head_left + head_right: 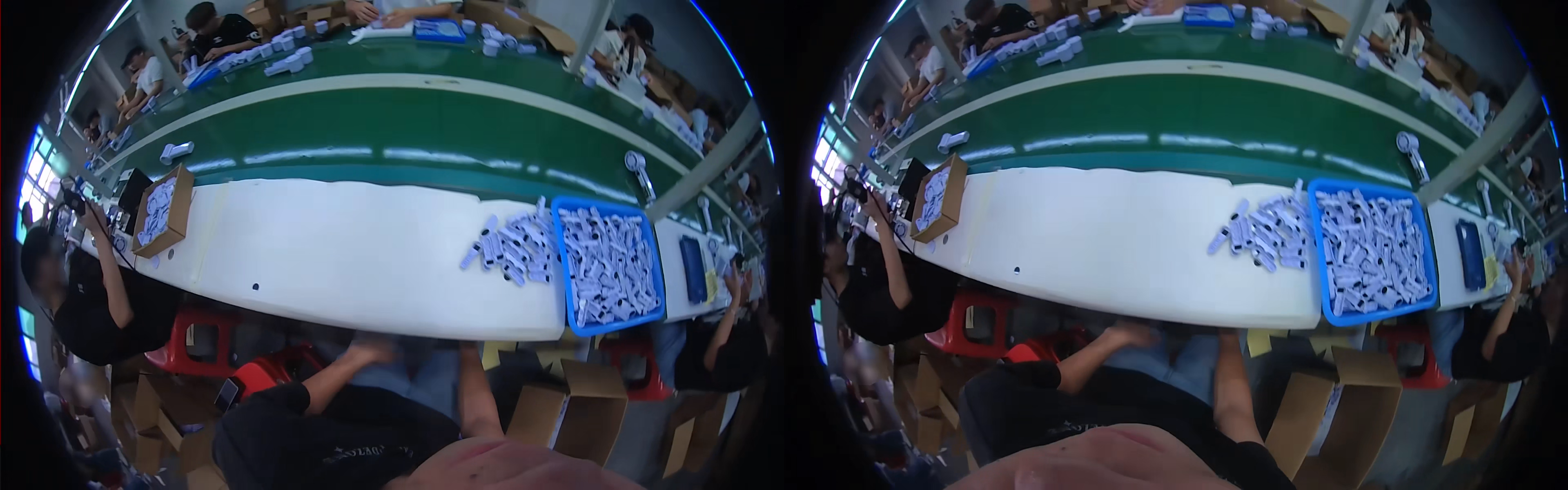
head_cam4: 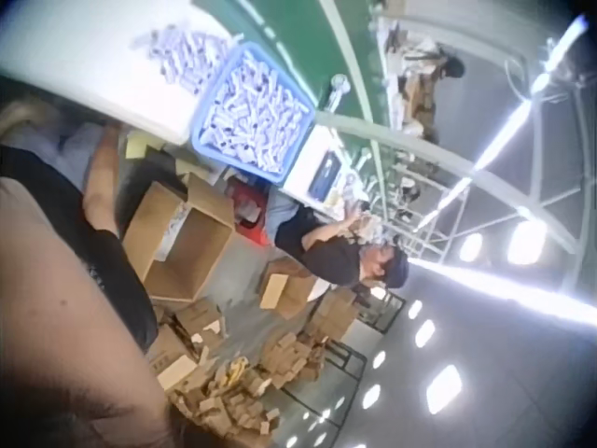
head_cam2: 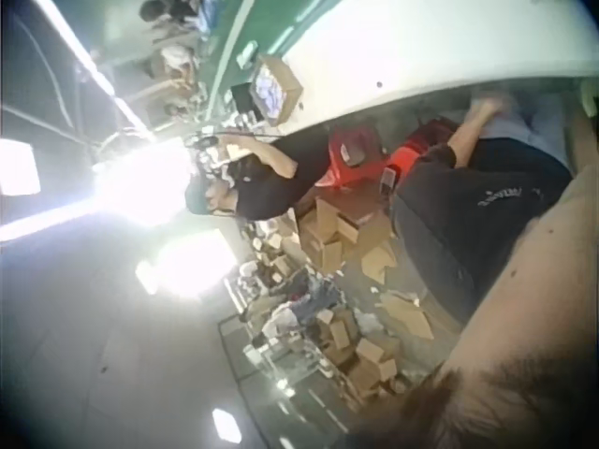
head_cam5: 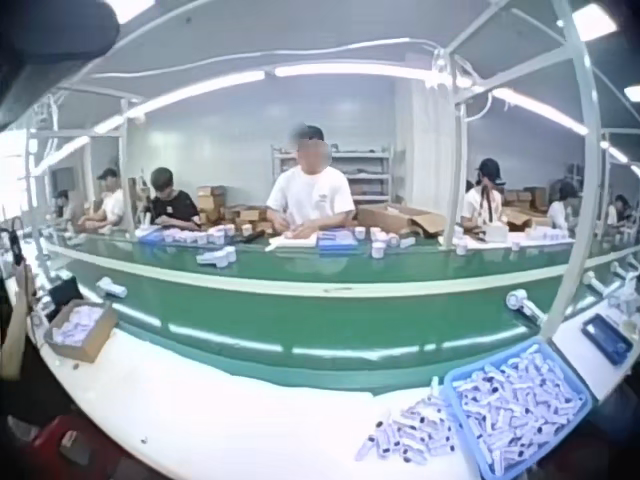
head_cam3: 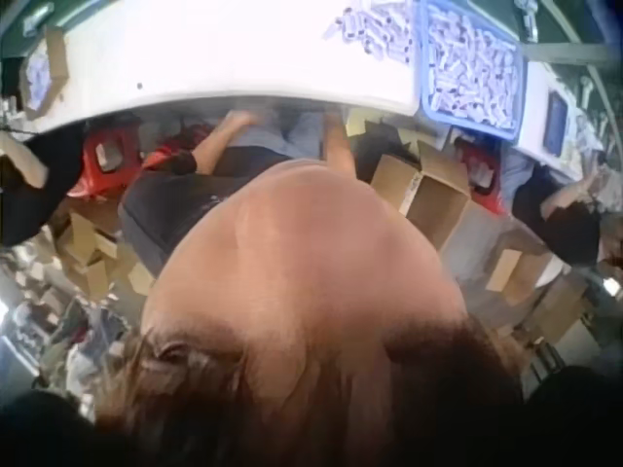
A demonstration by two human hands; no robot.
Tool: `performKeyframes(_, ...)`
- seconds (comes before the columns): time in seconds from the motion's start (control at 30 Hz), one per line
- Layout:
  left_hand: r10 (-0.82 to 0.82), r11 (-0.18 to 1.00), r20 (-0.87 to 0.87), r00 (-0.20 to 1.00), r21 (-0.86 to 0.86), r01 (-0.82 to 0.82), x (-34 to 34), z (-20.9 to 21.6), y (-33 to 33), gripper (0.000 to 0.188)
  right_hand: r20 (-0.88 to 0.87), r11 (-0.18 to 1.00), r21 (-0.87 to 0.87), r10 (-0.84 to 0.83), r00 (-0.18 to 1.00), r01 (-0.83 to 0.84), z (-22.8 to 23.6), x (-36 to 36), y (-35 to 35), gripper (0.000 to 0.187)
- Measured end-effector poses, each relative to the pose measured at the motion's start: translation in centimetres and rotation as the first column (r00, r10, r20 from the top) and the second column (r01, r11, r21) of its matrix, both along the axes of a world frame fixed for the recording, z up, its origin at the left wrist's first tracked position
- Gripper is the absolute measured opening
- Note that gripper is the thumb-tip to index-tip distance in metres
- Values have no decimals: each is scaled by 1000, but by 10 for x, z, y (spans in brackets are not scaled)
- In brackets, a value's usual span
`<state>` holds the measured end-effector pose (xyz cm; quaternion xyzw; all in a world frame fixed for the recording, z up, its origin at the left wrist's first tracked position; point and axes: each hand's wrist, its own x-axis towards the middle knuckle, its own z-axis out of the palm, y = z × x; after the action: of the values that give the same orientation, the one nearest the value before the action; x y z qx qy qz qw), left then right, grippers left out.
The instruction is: Assembling handheld electronic fans by fitting together the plastic components and internal mechanisms on a production line.
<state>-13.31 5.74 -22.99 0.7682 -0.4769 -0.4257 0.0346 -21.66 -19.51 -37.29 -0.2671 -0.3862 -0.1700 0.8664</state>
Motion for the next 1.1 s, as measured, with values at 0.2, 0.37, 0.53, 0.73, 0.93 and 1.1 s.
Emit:
performKeyframes(0.2, -636, 670, -432, 640, -721, 179, 23, 257, -36, 44, 236, 587, -788, 9, 972, 186, 133, -16, 77, 33)
performKeyframes(0.37, -879, 260, 188, 438, -581, 771, 12, 266, -70, 27, 391, -199, -897, 55, 919, 394, 264, 6, 170, 18)
performKeyframes(0.53, -948, -144, 319, 17, -472, 870, -57, 220, -80, 24, 589, -118, -765, 269, 762, 633, 335, 99, 220, 11)
performKeyframes(0.73, -990, -37, 125, 66, -680, 733, -79, 118, -122, 48, 571, -246, -793, 17, 821, 557, 331, 124, 181, 11)
performKeyframes(0.93, -966, 72, 214, 142, -307, 949, -88, 132, -106, 42, 541, -265, -830, -169, 824, 490, 325, 119, 133, 12)
performKeyframes(1.1, -908, 291, 335, 250, 78, 954, -93, 143, -111, 37, 532, -198, -845, -225, 816, 496, 316, 118, 123, 13)
